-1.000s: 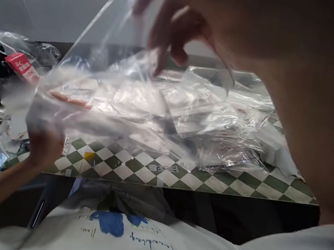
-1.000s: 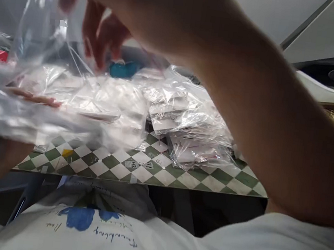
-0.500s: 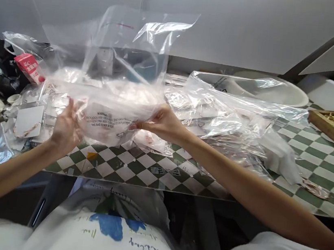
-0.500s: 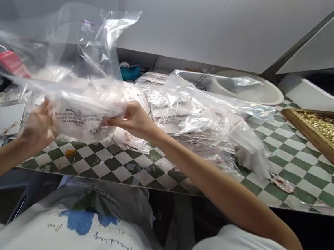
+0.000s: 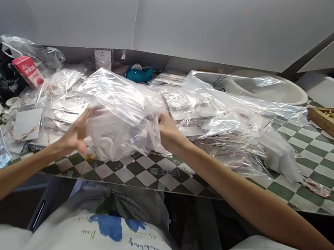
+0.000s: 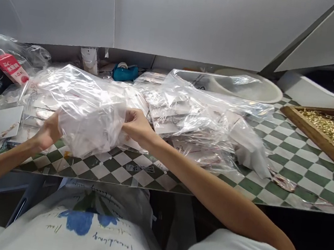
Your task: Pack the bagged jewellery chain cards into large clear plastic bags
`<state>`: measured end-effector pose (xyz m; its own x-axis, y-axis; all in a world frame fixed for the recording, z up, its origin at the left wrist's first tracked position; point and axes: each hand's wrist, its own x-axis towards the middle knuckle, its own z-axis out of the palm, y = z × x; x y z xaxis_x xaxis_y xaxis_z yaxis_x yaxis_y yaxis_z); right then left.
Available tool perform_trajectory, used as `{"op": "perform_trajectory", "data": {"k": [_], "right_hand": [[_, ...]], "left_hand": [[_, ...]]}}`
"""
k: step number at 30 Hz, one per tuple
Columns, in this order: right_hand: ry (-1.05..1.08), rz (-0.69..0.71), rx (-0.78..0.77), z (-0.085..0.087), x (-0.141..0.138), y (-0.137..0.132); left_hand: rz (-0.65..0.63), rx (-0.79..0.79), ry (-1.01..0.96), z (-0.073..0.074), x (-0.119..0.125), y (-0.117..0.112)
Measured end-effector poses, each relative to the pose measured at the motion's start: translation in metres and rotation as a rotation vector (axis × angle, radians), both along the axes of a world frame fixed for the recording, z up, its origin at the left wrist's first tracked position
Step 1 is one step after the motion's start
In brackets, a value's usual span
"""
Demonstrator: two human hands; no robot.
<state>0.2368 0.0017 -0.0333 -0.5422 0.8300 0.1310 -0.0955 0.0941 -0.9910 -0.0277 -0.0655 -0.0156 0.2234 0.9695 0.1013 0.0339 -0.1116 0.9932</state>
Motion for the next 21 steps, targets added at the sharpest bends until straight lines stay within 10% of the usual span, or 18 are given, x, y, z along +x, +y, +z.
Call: {"op": "perform_trajectory", "data": {"k": [8, 16, 21], "right_hand": [[0.181, -0.067, -0.087, 0.013, 0.01, -0.002], [0.225, -0.365, 0.159, 0.022, 0.017, -0.001], [0.069, 0.005, 0.013, 0.033, 0.033, 0.008]], "left_hand": [[0.294, -0.152, -0.006, -0.004, 0.027, 0.012], [0.044, -0.001, 0.121, 0.012, 0.022, 0.017], [0.216, 0.055, -0.028, 0.007, 0.026, 0.023]]}}
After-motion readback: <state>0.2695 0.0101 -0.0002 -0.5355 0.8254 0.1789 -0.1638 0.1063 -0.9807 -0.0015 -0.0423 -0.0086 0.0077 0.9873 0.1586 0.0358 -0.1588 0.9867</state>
